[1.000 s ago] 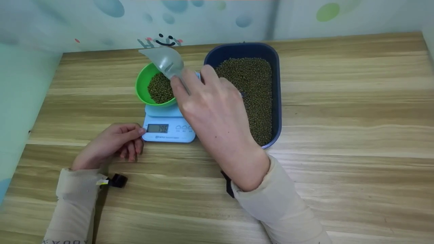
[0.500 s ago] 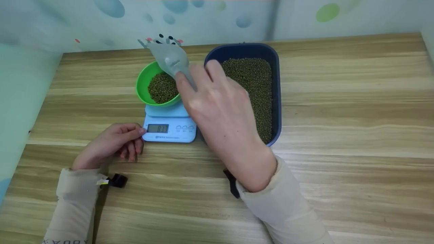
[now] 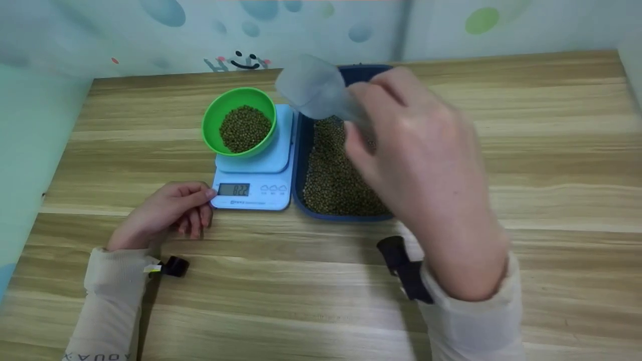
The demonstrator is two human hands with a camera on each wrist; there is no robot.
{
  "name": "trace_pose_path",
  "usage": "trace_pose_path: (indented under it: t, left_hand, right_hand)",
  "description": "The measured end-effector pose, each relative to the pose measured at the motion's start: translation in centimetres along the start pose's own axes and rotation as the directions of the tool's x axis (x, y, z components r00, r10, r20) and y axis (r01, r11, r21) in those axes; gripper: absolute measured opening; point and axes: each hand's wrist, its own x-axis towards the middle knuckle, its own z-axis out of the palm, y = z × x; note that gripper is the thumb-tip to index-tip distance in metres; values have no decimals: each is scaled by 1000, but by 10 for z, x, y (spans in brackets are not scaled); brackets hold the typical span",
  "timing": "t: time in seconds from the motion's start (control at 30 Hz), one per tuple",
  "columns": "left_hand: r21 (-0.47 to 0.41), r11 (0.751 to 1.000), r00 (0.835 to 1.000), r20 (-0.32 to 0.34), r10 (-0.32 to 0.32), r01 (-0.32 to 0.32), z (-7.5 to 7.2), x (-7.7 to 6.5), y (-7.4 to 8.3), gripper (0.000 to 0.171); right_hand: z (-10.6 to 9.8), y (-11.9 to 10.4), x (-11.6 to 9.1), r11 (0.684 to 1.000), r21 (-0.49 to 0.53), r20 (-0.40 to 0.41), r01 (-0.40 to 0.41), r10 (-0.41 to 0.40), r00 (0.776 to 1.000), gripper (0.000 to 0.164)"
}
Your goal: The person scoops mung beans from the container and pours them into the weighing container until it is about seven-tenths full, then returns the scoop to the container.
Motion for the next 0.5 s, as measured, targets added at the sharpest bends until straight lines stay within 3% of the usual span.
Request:
trace_pose_path:
  t: [0.13,0.37,0.5]
  left_hand:
    - [-3,1000,1000,1,4,-4,0,0,-1,37]
    - [-10,1000,1000,1,13,-13,-1,4,-7,39]
    - [-17,1000,1000,0,11,-11,-2,4,-8,39]
  right_hand:
    - [-5,16,-5,996,74,42,-51,48,998,33]
    - [-16,22,-11,993,39,190,-113,104,976,34]
    - [-19,19,-16,994,49,263,-102,86,961,31]
